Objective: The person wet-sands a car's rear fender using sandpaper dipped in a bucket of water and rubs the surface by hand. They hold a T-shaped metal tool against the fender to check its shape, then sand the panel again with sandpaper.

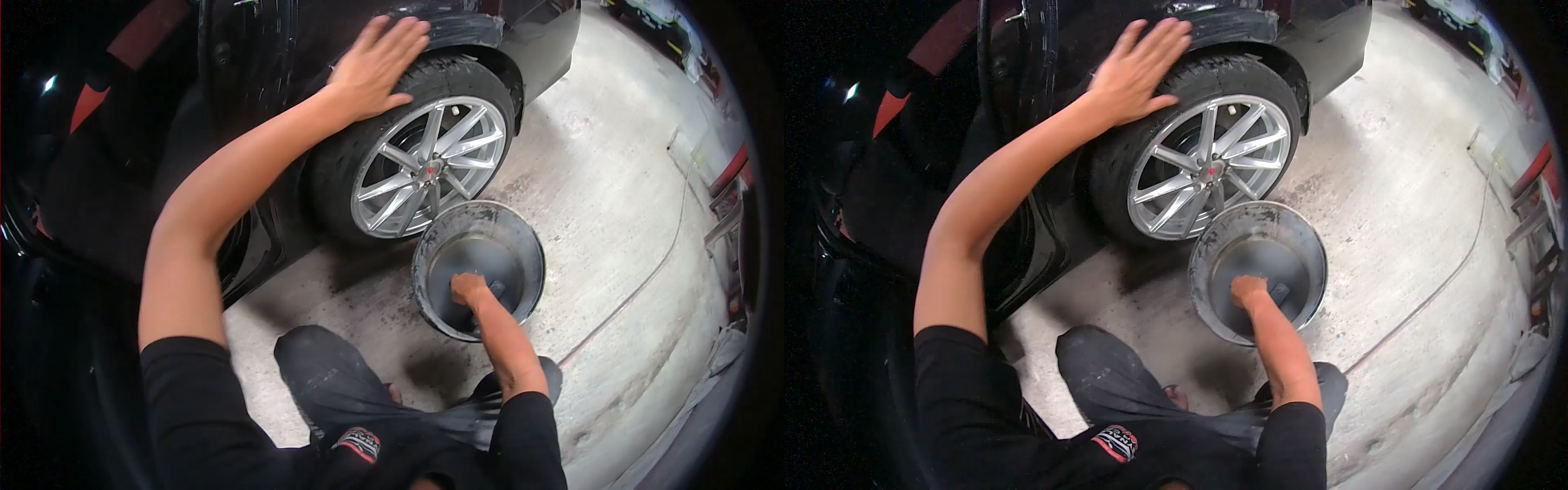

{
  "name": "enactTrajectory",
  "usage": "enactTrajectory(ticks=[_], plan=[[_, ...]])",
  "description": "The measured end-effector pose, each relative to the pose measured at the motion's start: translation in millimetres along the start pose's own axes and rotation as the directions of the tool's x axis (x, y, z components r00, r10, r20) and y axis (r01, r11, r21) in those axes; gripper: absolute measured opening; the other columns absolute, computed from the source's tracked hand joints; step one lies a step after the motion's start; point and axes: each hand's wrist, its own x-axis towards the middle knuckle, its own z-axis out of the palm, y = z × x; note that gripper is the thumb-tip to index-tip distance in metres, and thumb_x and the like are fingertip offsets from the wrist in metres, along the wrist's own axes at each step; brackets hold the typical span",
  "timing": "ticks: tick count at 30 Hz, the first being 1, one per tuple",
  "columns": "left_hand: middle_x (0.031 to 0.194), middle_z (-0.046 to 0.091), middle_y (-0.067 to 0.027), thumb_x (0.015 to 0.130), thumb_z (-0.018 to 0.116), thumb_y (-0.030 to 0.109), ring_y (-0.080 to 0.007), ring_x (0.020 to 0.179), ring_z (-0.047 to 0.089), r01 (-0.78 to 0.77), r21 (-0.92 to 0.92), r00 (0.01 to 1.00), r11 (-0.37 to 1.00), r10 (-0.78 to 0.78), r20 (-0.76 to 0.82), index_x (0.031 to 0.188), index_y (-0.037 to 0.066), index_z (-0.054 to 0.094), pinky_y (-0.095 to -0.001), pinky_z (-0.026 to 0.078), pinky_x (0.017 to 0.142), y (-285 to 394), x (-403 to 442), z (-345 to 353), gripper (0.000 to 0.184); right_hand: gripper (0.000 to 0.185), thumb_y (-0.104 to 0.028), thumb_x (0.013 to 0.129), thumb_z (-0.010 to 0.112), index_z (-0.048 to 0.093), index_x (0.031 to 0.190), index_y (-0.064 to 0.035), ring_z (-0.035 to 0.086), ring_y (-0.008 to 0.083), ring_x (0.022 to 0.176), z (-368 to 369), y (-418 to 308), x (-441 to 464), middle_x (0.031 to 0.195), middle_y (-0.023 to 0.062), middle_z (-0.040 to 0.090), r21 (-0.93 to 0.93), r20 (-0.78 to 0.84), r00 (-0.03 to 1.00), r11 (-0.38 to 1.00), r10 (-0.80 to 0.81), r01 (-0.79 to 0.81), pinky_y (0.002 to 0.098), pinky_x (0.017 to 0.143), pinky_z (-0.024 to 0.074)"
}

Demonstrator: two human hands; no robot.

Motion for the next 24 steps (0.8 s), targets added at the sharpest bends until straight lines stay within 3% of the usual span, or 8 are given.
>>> enactTrajectory(ticks=[3, 6, 7, 10, 15, 18, 24], plan=[[0.172, 0.024, -0.01, 0.085, 0.066, 0.065, -0.0246, 0.16, 0.015, 0.033, 0.067, 0.997, 0.997, -0.029, -0.067, 0.162, 0.006, 0.031, -0.0506, 0.007, 0.129, 23, 66, 15, 0.103, 0.039, -0.015, 0.096, 0.048, 0.063, 0.13, -0.0009, 0.068, 0.0418, 0.119, -14, 2, -11, 0.128, 0.0234, 0.069, -0.033, -0.014, 1.0, 0.999, -0.004, 0.004, 0.0558, 0.102, 0.0514], [0.171, 0.025, -0.0098, 0.085, 0.069, 0.06, -0.0244, 0.16, 0.017, 0.06, 0.053, 0.994, 0.997, -0.055, -0.09, 0.161, 0.005, 0.034, -0.0493, 0.009, 0.129, 38, 98, 22, 0.1, 0.044, -0.017, 0.097, 0.05, 0.063, 0.137, -0.0037, 0.06, 0.0381, 0.133, -15, 8, -2, 0.143, 0.0175, 0.063, 0.037, 0.044, 0.996, 0.996, 0.076, -0.078, 0.0637, 0.116, 0.037], [0.171, 0.025, -0.0096, 0.085, 0.069, 0.059, -0.0242, 0.16, 0.017, 0.077, 0.054, 0.992, 0.996, -0.071, -0.105, 0.161, 0.005, 0.034, -0.0493, 0.009, 0.129, 38, 98, 27, 0.1, 0.044, -0.017, 0.097, 0.05, 0.063, 0.137, -0.0036, 0.059, 0.038, 0.134, -15, 11, 1, 0.143, 0.0175, 0.063, 0.038, 0.029, 0.996, 0.996, 0.08, -0.082, 0.0636, 0.116, 0.0367], [0.172, 0.024, -0.0089, 0.086, 0.069, 0.058, -0.0236, 0.16, 0.017, 0.094, 0.021, 0.988, 0.995, -0.091, -0.123, 0.162, 0.006, 0.032, -0.0496, 0.009, 0.129, 34, 72, 26, 0.099, 0.044, -0.018, 0.097, 0.05, 0.063, 0.136, -0.0034, 0.059, 0.0376, 0.134, -16, 7, -7, 0.143, 0.0175, 0.063, 0.066, 0.026, 0.996, 0.994, 0.09, -0.091, 0.0633, 0.117, 0.0358], [0.173, 0.02, -0.0078, 0.088, 0.065, 0.061, -0.0229, 0.161, 0.013, 0.118, 0.0, 0.993, 0.993, -0.118, -0.016, 0.164, 0.007, 0.028, -0.0528, 0.003, 0.129, 12, -11, 7, 0.1, 0.044, -0.017, 0.097, 0.051, 0.063, 0.137, -0.0031, 0.06, 0.0367, 0.134, -7, 8, -1, 0.141, 0.0168, 0.065, 0.08, 0.033, 0.994, 0.991, 0.104, -0.106, 0.0642, 0.118, 0.035], [0.173, 0.019, -0.0074, 0.089, 0.063, 0.062, -0.0226, 0.161, 0.012, 0.135, -0.009, 0.99, 0.991, -0.135, 0.047, 0.164, 0.008, 0.026, -0.0537, 0.001, 0.129, 6, -53, -4, 0.1, 0.038, -0.017, 0.098, 0.048, 0.064, 0.128, -0.0016, 0.067, 0.0415, 0.122, 0, 11, -6, 0.129, 0.023, 0.069, 0.008, -0.032, 0.999, 1.0, 0.029, -0.028, 0.0592, 0.103, 0.0494], [0.173, 0.019, -0.007, 0.088, 0.07, 0.053, -0.0225, 0.161, 0.013, 0.198, -0.149, 0.975, 0.969, -0.179, 0.131, 0.165, 0.009, 0.024, -0.0519, 0.005, 0.129, -2, -113, -14, 0.1, 0.035, -0.018, 0.096, 0.054, 0.07, 0.125, -0.0062, 0.068, 0.0369, 0.121, 3, 14, -5, 0.129, 0.0198, 0.07, -0.064, -0.029, 0.999, 0.998, 0.02, -0.021, 0.0517, 0.099, 0.0543]])
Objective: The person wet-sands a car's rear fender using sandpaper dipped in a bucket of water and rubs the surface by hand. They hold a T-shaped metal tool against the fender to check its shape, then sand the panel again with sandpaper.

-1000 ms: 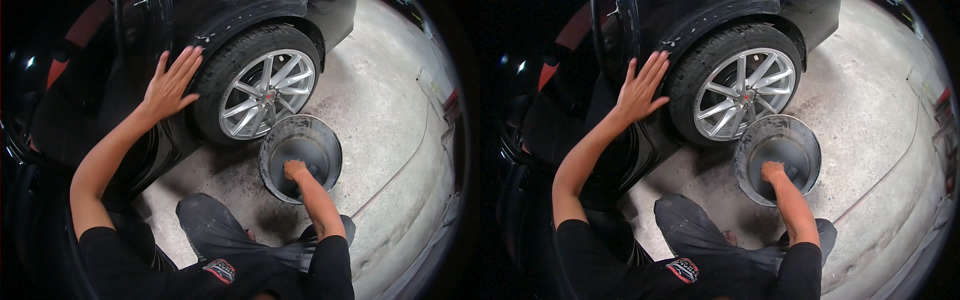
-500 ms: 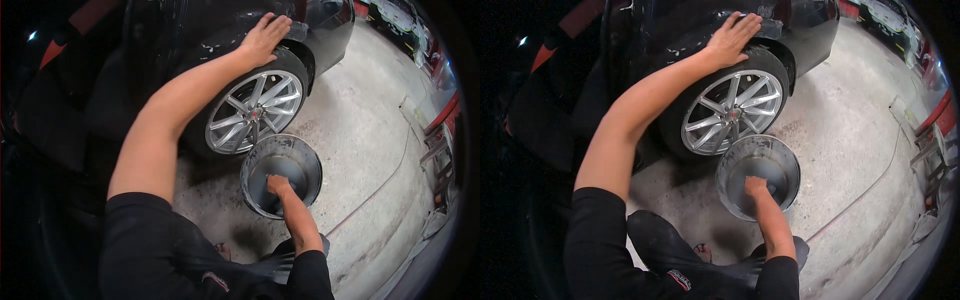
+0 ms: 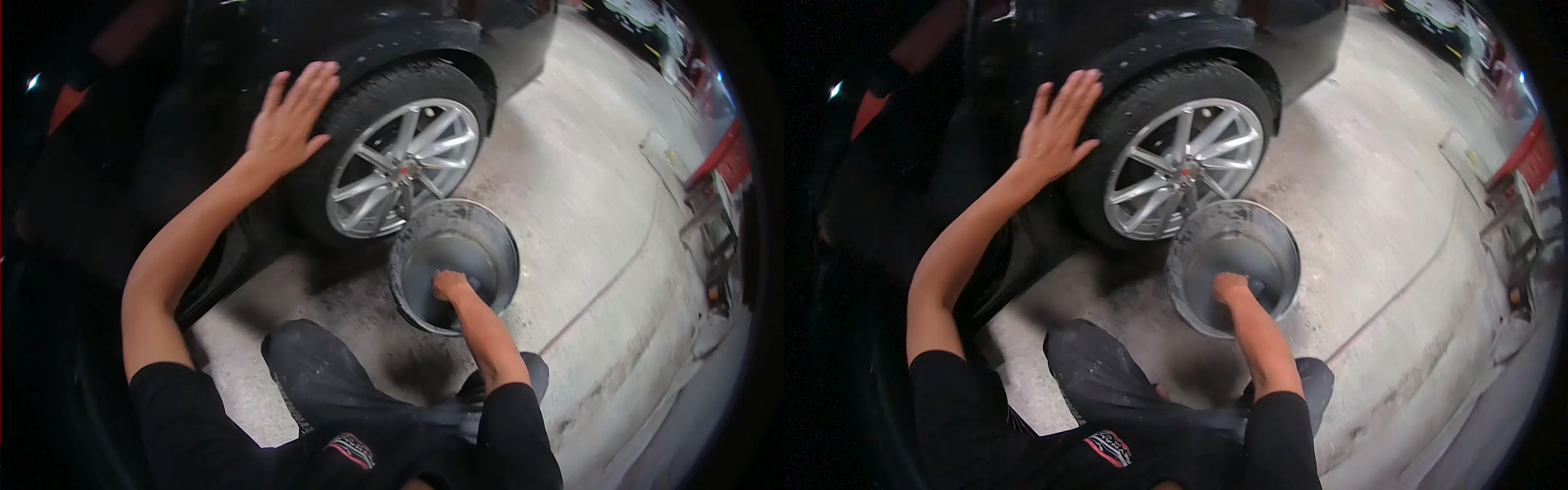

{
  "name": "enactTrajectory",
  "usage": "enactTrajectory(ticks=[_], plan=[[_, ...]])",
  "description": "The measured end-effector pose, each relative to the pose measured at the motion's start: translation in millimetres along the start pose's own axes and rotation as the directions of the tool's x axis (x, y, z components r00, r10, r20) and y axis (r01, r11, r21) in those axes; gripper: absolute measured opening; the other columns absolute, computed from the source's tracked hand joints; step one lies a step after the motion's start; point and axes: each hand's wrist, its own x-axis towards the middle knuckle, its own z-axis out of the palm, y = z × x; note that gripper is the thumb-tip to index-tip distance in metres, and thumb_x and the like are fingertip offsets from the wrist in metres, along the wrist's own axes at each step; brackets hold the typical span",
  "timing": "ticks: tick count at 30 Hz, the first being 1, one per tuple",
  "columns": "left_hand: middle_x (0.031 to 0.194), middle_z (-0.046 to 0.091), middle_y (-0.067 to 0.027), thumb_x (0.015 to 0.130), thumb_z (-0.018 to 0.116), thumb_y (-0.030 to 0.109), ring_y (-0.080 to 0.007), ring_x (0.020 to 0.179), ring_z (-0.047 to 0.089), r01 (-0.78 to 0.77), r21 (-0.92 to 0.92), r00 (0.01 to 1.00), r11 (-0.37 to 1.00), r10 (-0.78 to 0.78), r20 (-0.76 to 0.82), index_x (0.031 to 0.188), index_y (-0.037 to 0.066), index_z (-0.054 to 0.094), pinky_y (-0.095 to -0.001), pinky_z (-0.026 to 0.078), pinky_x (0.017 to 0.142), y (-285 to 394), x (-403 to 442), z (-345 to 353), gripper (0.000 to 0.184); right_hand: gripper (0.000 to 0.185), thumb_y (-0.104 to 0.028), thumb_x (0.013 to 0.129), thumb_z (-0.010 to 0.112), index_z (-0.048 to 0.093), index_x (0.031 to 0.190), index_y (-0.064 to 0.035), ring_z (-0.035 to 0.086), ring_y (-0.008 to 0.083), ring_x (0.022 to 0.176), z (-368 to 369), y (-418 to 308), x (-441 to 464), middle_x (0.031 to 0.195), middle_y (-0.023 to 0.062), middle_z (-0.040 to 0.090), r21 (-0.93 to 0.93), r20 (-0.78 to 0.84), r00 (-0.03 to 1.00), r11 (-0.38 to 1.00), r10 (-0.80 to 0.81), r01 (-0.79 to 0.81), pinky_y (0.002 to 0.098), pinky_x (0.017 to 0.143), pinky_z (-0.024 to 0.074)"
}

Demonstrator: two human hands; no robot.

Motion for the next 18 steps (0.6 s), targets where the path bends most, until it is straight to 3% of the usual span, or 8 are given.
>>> enactTrajectory(ticks=[3, 4, 5, 7, 9, 10, 14, 18], plan=[[0.172, 0.021, -0.0082, 0.083, 0.08, 0.033, -0.0255, 0.161, 0.015, 0.046, -0.141, 0.991, 0.989, -0.028, 0.13, 0.165, 0.01, 0.024, -0.0496, 0.014, 0.129, 5, -20, -31, 0.101, 0.03, -0.021, 0.094, 0.059, 0.076, 0.115, -0.0084, 0.072, 0.0332, 0.113, 1, -3, 0, 0.122, 0.0158, 0.074, 0.109, 0.005, 1.0, 0.994, -0.025, 0.025, 0.047, 0.091, 0.0583], [0.174, 0.017, -0.0092, 0.084, 0.08, 0.029, -0.0271, 0.161, 0.012, -0.019, -0.385, 0.999, 0.923, 0.004, -0.038, 0.166, 0.01, 0.023, -0.0474, 0.012, 0.13, -4, -34, 14, 0.101, 0.027, -0.024, 0.093, 0.062, 0.079, 0.107, -0.0087, 0.073, 0.0327, 0.109, 16, 1, 15, 0.118, 0.015, 0.075, 0.131, -0.037, 0.997, 0.989, -0.066, 0.07, 0.0477, 0.087, 0.0592], [0.174, 0.014, -0.0103, 0.085, 0.079, 0.025, -0.0269, 0.162, 0.009, 0.092, -0.209, 0.986, 0.974, -0.06, 0.155, 0.167, 0.01, 0.02, -0.0463, 0.008, 0.131, 7, -35, -1, 0.102, 0.031, -0.032, 0.091, 0.067, 0.08, 0.105, -0.0076, 0.074, 0.0326, 0.106, 5, -5, 1, 0.115, 0.0148, 0.076, 0.169, -0.028, 1.0, 0.986, -0.004, 0.008, 0.0466, 0.085, 0.0596], [0.176, 0.009, -0.0081, 0.092, 0.07, 0.038, -0.0233, 0.162, 0.004, -0.111, -0.065, 0.961, 0.992, 0.09, -0.262, 0.167, 0.009, 0.013, -0.0478, -0.002, 0.13, 8, -41, 14, 0.099, 0.059, -0.058, 0.081, 0.076, 0.079, 0.108, -0.0053, 0.071, 0.0368, 0.11, -13, -9, -22, 0.116, 0.0158, 0.076, 0.123, -0.041, 0.995, 0.988, -0.088, 0.092, 0.061, 0.091, 0.0548], [0.176, 0.007, -0.0067, 0.094, 0.066, 0.04, -0.0214, 0.162, 0.003, -0.139, -0.078, 0.934, 0.987, 0.105, -0.342, 0.168, 0.009, 0.011, -0.0492, -0.006, 0.13, 6, -39, 20, 0.097, 0.074, -0.068, 0.081, 0.073, 0.077, 0.115, -0.0027, 0.067, 0.0423, 0.117, -16, -14, -17, 0.122, 0.0184, 0.073, 0.205, -0.041, 0.994, 0.973, -0.103, 0.109, 0.0736, 0.103, 0.0417], [0.176, 0.008, -0.0065, 0.093, 0.067, 0.038, -0.0213, 0.162, 0.004, -0.148, -0.119, 0.93, 0.982, 0.098, -0.355, 0.167, 0.008, 0.012, -0.0494, -0.007, 0.13, 6, -40, 19, 0.097, 0.076, -0.066, 0.086, 0.069, 0.072, 0.121, 0.0006, 0.068, 0.0439, 0.115, -32, -18, -27, 0.119, 0.0212, 0.073, 0.215, -0.024, 0.992, 0.968, -0.124, 0.126, 0.0675, 0.102, 0.0466], [0.175, 0.013, -0.006, 0.097, 0.061, 0.043, -0.0203, 0.162, 0.008, -0.152, -0.157, 0.88, 0.976, 0.062, -0.471, 0.166, 0.006, 0.018, -0.0486, -0.012, 0.128, 12, -34, 18, 0.089, 0.06, -0.056, 0.097, 0.06, 0.071, 0.114, 0.0006, 0.07, 0.0459, 0.106, -65, 2, -60, 0.11, 0.026, 0.073, 0.348, -0.427, 0.902, 0.912, -0.053, 0.218, 0.0539, 0.092, 0.0554], [0.175, 0.018, -0.0035, 0.101, 0.057, 0.046, -0.0197, 0.161, 0.014, -0.114, -0.131, 0.86, 0.985, 0.032, -0.509, 0.166, 0.008, 0.019, -0.0491, -0.002, 0.13, 12, -32, 25, 0.084, 0.053, -0.043, 0.103, 0.055, 0.061, 0.131, 0.0014, 0.07, 0.0453, 0.101, -147, 50, -135, 0.109, 0.027, 0.072, 0.313, -0.618, 0.786, 0.924, 0.022, 0.22, 0.0533, 0.091, 0.0558]])
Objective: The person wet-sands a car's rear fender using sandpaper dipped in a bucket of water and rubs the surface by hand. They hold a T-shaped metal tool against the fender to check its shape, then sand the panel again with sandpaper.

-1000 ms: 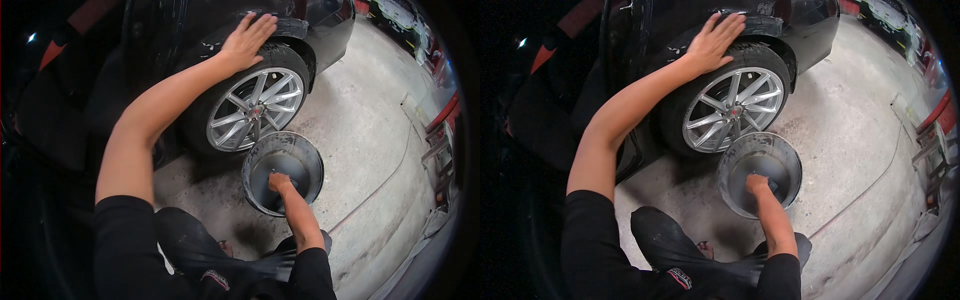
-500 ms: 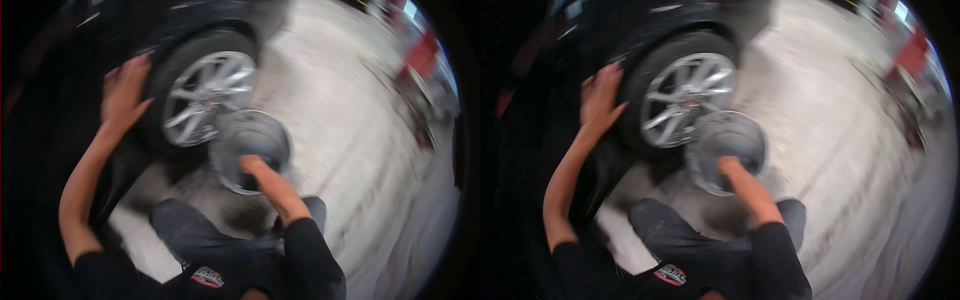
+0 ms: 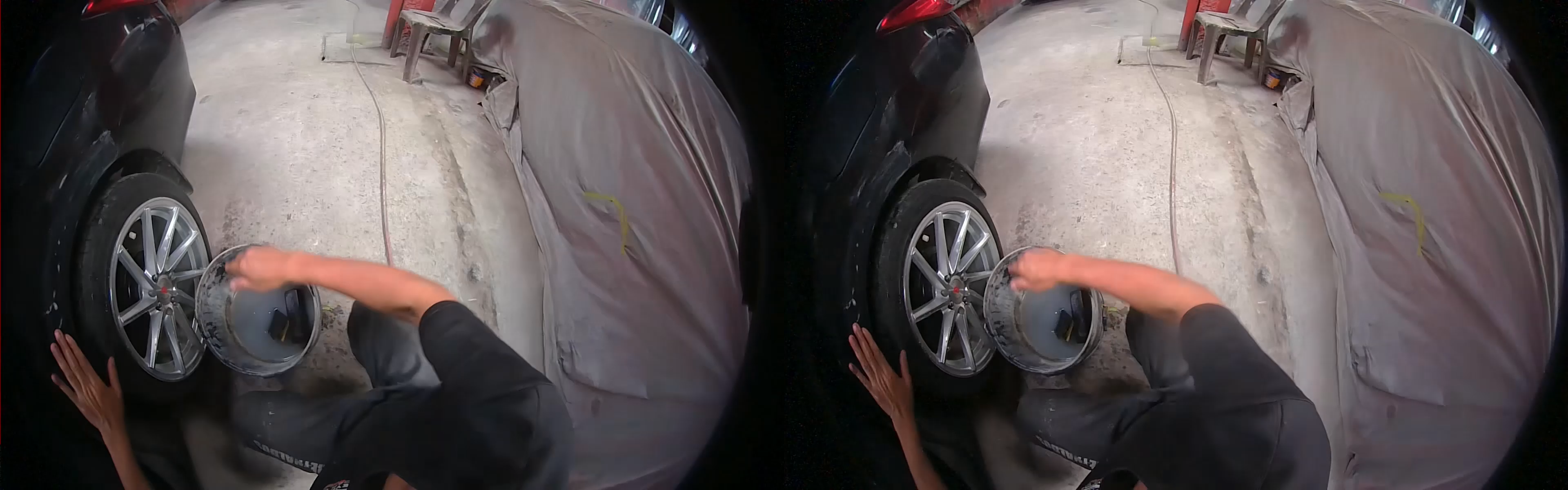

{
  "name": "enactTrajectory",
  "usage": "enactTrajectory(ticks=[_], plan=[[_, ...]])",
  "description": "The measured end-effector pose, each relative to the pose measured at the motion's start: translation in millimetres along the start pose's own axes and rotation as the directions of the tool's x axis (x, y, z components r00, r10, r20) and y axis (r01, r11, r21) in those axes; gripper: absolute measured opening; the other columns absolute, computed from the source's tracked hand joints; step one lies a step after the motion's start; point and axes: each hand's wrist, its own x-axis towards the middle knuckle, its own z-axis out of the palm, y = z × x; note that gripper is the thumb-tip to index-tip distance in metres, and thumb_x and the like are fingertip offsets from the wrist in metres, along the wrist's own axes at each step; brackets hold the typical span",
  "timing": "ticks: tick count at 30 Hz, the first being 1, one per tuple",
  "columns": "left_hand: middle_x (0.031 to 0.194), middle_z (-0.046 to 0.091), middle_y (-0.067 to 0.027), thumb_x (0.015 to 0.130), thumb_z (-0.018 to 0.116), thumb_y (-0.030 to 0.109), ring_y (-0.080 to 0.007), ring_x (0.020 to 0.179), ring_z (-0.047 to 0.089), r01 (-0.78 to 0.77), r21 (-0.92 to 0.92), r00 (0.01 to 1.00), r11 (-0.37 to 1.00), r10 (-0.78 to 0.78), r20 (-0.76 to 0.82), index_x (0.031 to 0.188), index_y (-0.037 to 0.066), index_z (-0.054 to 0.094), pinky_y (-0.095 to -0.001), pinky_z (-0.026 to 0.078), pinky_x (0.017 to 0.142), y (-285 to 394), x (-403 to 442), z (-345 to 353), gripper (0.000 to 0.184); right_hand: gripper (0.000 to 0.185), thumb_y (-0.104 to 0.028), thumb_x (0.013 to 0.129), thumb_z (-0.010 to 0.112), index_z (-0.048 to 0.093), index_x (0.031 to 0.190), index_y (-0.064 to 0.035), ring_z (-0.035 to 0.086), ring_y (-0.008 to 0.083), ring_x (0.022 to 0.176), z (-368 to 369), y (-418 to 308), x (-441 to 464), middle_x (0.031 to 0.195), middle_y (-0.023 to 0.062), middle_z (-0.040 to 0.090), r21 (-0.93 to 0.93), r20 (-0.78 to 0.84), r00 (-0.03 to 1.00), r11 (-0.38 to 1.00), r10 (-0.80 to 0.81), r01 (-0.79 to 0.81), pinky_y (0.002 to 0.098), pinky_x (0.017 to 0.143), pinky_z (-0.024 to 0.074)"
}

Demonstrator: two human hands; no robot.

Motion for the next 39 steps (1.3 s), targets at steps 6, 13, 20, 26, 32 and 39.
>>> enactTrajectory(ticks=[6, 13, 20, 26, 32, 39], plan=[[0.174, 0.02, -0.0014, 0.103, 0.058, 0.042, -0.0231, 0.159, 0.021, 0.065, 0.208, 0.977, 0.976, -0.105, 0.185, 0.167, 0.014, 0.02, -0.0573, 0.027, 0.125, -8, -29, 23, 0.079, 0.039, -0.034, 0.104, 0.056, 0.071, 0.113, 0.0004, 0.072, 0.0398, 0.091, -76, 97, -28, 0.092, 0.0214, 0.074, 0.091, -0.592, 0.787, 0.985, 0.173, -0.148, 0.0487, 0.082, 0.058], [0.173, 0.023, -0.0057, 0.104, 0.058, 0.042, -0.0279, 0.157, 0.027, 0.04, 0.306, 0.966, 0.951, -0.115, 0.232, 0.166, 0.012, 0.025, -0.0608, 0.037, 0.118, -12, -33, 30, 0.076, 0.029, -0.023, 0.103, 0.059, 0.072, 0.098, 0.0025, 0.069, 0.0405, 0.084, -103, 208, -68, 0.09, 0.0221, 0.071, 0.134, -0.652, 0.71, 0.962, 0.267, -0.239, 0.0485, 0.074, 0.0544], [0.172, 0.025, -0.0116, 0.101, 0.058, 0.053, -0.0322, 0.159, 0.023, 0.04, 0.168, 0.954, 0.985, -0.088, 0.288, 0.165, 0.006, 0.025, -0.0634, 0.021, 0.122, -8, -15, 13, 0.086, 0.028, -0.023, 0.104, 0.057, 0.069, 0.094, 0.0016, 0.066, 0.0435, 0.083, -146, 221, -127, 0.088, 0.0238, 0.068, 0.283, -0.575, 0.643, 0.86, 0.506, -0.424, 0.0497, 0.073, 0.0522], [0.163, 0.033, -0.0299, 0.093, 0.04, 0.081, -0.0481, 0.151, 0.03, -0.151, 0.232, 0.321, 0.961, -0.174, 0.931, 0.155, -0.008, 0.039, -0.0709, 0.032, 0.111, 26, 118, -69, 0.109, 0.029, -0.024, 0.103, 0.056, 0.069, 0.094, -0.0003, 0.065, 0.0467, 0.089, -154, 207, -283, 0.092, 0.026, 0.069, 0.298, -0.305, 0.52, 0.598, 0.798, -0.744, 0.0531, 0.079, 0.0526], [0.174, 0.002, -0.0226, 0.095, 0.057, 0.062, -0.0411, 0.161, 0.002, 0.349, 0.261, 0.192, 0.9, -0.341, 0.92, 0.166, -0.002, 0.003, -0.0692, 0.013, 0.12, 78, 147, -88, 0.109, 0.036, -0.032, 0.102, 0.055, 0.069, 0.095, -0.0003, 0.067, 0.0476, 0.095, -188, 133, -478, 0.1, 0.0267, 0.071, 0.29, -0.142, 0.034, 0.074, 0.989, -0.954, 0.056, 0.084, 0.0532], [0.139, 0.06, -0.0272, 0.094, 0.068, 0.049, -0.0384, 0.137, 0.054, 0.874, -0.003, -0.123, 0.486, 0.228, 0.966, 0.143, -0.003, 0.054, -0.0484, 0.032, 0.118, 147, 197, -121, 0.073, 0.037, -0.032, 0.101, 0.056, 0.069, 0.091, 0.0003, 0.068, 0.0482, 0.092, -267, 101, -511, 0.094, 0.0275, 0.072, 0.298, -0.093, -0.003, 0.025, 0.996, -0.954, 0.0568, 0.083, 0.0539]])
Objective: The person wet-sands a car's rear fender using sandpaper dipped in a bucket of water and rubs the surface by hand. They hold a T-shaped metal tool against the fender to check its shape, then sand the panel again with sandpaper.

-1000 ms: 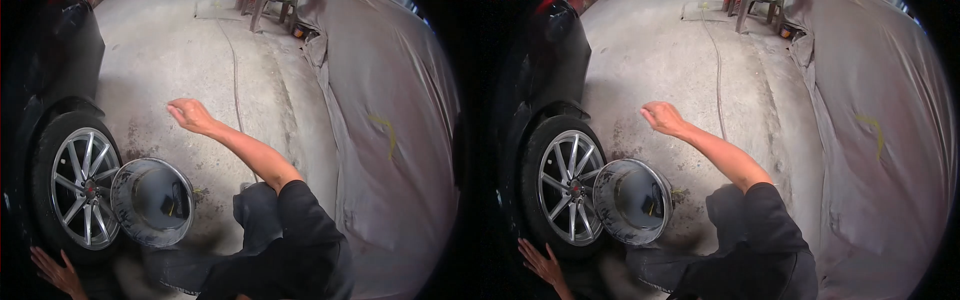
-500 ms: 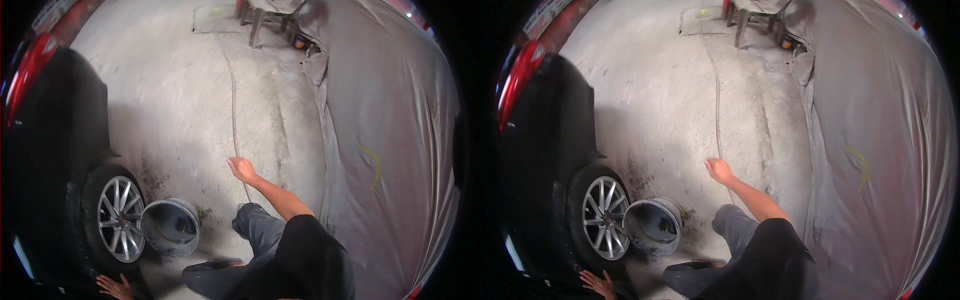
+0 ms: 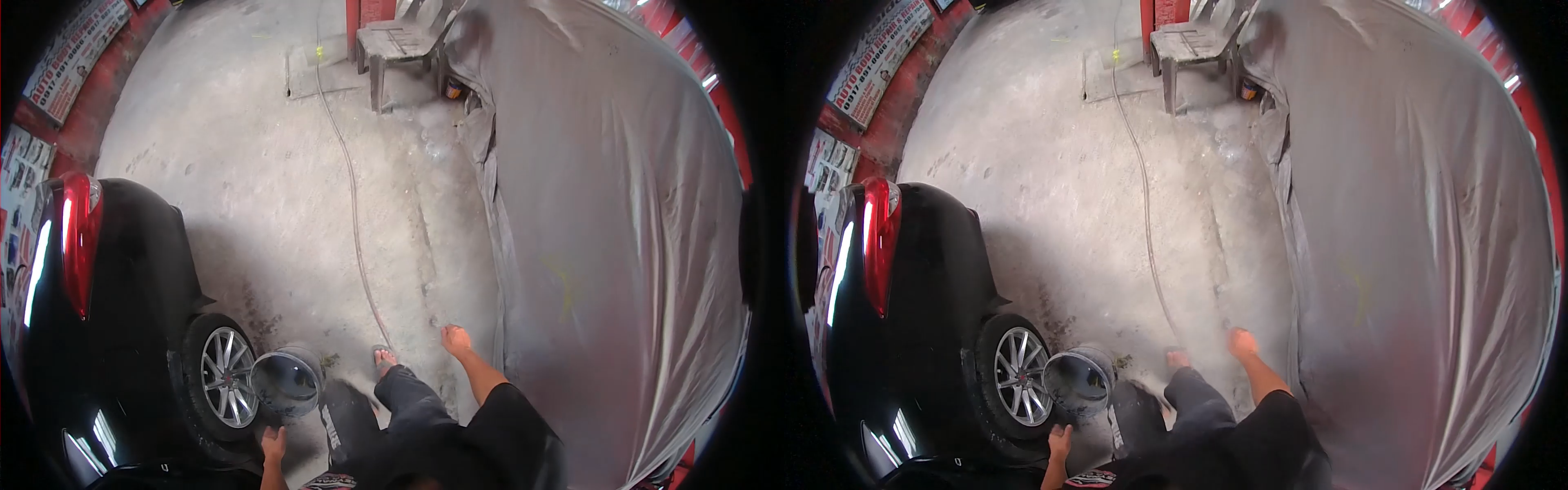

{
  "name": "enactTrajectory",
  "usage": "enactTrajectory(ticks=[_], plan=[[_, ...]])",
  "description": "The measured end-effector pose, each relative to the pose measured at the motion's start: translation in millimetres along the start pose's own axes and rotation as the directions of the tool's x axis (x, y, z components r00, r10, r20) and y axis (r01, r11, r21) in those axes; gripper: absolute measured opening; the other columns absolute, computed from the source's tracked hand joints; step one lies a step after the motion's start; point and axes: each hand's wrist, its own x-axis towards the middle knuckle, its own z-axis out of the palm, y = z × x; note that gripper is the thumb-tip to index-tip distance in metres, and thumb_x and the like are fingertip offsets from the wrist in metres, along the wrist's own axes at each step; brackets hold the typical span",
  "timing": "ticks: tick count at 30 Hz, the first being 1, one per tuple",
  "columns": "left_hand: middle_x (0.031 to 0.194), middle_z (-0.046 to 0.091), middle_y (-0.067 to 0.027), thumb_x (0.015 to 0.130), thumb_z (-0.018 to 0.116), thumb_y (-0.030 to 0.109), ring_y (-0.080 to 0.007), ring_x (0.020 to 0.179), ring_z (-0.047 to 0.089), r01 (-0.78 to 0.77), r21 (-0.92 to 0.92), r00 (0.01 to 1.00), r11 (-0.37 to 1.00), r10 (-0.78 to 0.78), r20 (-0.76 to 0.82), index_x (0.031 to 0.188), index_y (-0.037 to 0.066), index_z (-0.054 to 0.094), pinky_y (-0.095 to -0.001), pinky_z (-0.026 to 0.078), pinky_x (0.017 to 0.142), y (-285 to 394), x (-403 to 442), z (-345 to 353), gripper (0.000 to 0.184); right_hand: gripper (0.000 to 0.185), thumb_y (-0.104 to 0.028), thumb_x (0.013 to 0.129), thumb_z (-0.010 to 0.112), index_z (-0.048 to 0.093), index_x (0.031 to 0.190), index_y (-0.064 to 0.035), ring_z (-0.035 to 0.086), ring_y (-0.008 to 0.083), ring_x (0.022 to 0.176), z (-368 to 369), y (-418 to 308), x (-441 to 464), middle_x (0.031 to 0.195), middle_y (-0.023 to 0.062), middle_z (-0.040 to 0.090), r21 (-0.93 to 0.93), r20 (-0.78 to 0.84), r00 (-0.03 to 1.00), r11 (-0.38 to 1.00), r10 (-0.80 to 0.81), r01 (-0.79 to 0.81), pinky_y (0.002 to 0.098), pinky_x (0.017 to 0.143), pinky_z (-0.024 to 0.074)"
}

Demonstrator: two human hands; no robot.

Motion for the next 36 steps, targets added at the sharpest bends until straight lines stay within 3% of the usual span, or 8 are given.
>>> enactTrajectory(ticks=[2, 13, 24, 25, 26, 28, 34, 36], plan=[[0.122, 0.071, -0.028, 0.093, 0.068, 0.05, -0.0384, 0.124, 0.065, 0.014, -0.089, 0.962, 0.996, 0.011, 0.273, 0.127, -0.003, 0.069, -0.0442, 0.045, 0.108, 26, 0, 6, 0.062, 0.036, -0.032, 0.1, 0.057, 0.069, 0.089, 0.001, 0.068, 0.0494, 0.089, -30, -26, 30, 0.092, 0.0282, 0.071, 0.02, -0.026, 0.998, 0.998, -0.057, 0.058, 0.0572, 0.081, 0.0539], [0.094, 0.073, -0.0277, 0.098, 0.064, 0.045, -0.0357, 0.089, 0.072, -0.188, -0.328, 0.975, 0.926, 0.217, 0.056, 0.108, -0.008, 0.073, -0.0472, 0.051, 0.083, 196, 105, 14, 0.054, 0.027, -0.016, 0.094, 0.064, 0.066, 0.079, 0.006, 0.063, 0.0532, 0.078, -256, -216, 293, 0.079, 0.0309, 0.064, -0.016, -0.51, 0.814, 0.949, -0.278, 0.314, 0.0571, 0.064, 0.0489], [0.123, 0.066, -0.008, 0.106, 0.061, 0.033, -0.0206, 0.108, 0.065, 0.273, -0.782, 0.937, 0.561, -0.338, 0.086, 0.142, -0.005, 0.056, -0.0345, 0.053, 0.093, 320, 122, -42, 0.052, 0.028, -0.024, 0.097, 0.064, 0.07, 0.086, 0.0013, 0.066, 0.0497, 0.084, -396, -374, 729, 0.088, 0.0276, 0.068, -0.054, -0.609, 0.674, 0.87, -0.417, 0.49, 0.0557, 0.073, 0.0516], [0.114, 0.067, -0.0077, 0.105, 0.062, 0.032, -0.0179, 0.102, 0.064, 0.368, -0.734, 0.874, 0.57, -0.481, 0.065, 0.137, -0.001, 0.061, -0.0323, 0.054, 0.089, 340, 102, -35, 0.046, 0.027, -0.021, 0.096, 0.064, 0.069, 0.085, 0.0022, 0.065, 0.0495, 0.084, -402, -389, 784, 0.088, 0.0276, 0.067, -0.052, -0.638, 0.635, 0.847, -0.436, 0.53, 0.0552, 0.072, 0.0511], [0.081, 0.068, -0.0117, 0.104, 0.056, 0.052, -0.0214, 0.066, 0.062, 0.343, -0.192, 0.932, 0.919, -0.359, -0.055, 0.104, 0.004, 0.07, -0.0386, 0.05, 0.059, 354, 75, -36, 0.05, 0.026, -0.019, 0.095, 0.064, 0.068, 0.083, 0.0031, 0.065, 0.0494, 0.083, -401, -390, 824, 0.087, 0.0275, 0.067, -0.045, -0.655, 0.615, 0.835, -0.439, 0.548, 0.0547, 0.072, 0.0505], [0.081, 0.069, -0.0122, 0.104, 0.056, 0.052, -0.0219, 0.066, 0.062, 0.341, 0.144, 0.94, 0.929, -0.341, -0.029, 0.105, 0.005, 0.07, -0.0394, 0.05, 0.06, 411, 43, -19, 0.05, 0.025, -0.023, 0.097, 0.063, 0.071, 0.088, -0.0011, 0.067, 0.0478, 0.085, -408, -398, 916, 0.092, 0.0258, 0.069, -0.123, -0.635, 0.647, 0.882, -0.422, 0.455, 0.0554, 0.074, 0.0532], [0.082, 0.069, -0.0136, 0.103, 0.055, 0.053, -0.0236, 0.067, 0.064, 0.661, -0.081, 0.747, 0.746, -0.665, -0.02, 0.106, 0.006, 0.072, -0.0416, 0.051, 0.061, 522, 23, 4, 0.05, 0.03, -0.022, 0.099, 0.057, 0.072, 0.108, 0.003, 0.071, 0.0458, 0.096, -407, -400, 1099, 0.104, 0.0258, 0.073, -0.374, -0.492, 0.714, 0.862, -0.497, 0.342, 0.0515, 0.086, 0.0561], [0.082, 0.07, -0.0141, 0.103, 0.055, 0.053, -0.0242, 0.067, 0.064, 0.71, -0.119, 0.697, 0.694, -0.717, -0.025, 0.106, 0.006, 0.072, -0.0424, 0.051, 0.062, 542, 11, 10, 0.05, 0.036, -0.012, 0.095, 0.06, 0.065, 0.124, 0.0083, 0.07, 0.0477, 0.098, -392, -405, 1135, 0.108, 0.0337, 0.07, -0.086, -0.584, 0.769, 0.962, -0.26, 0.26, 0.0529, 0.091, 0.0537]])
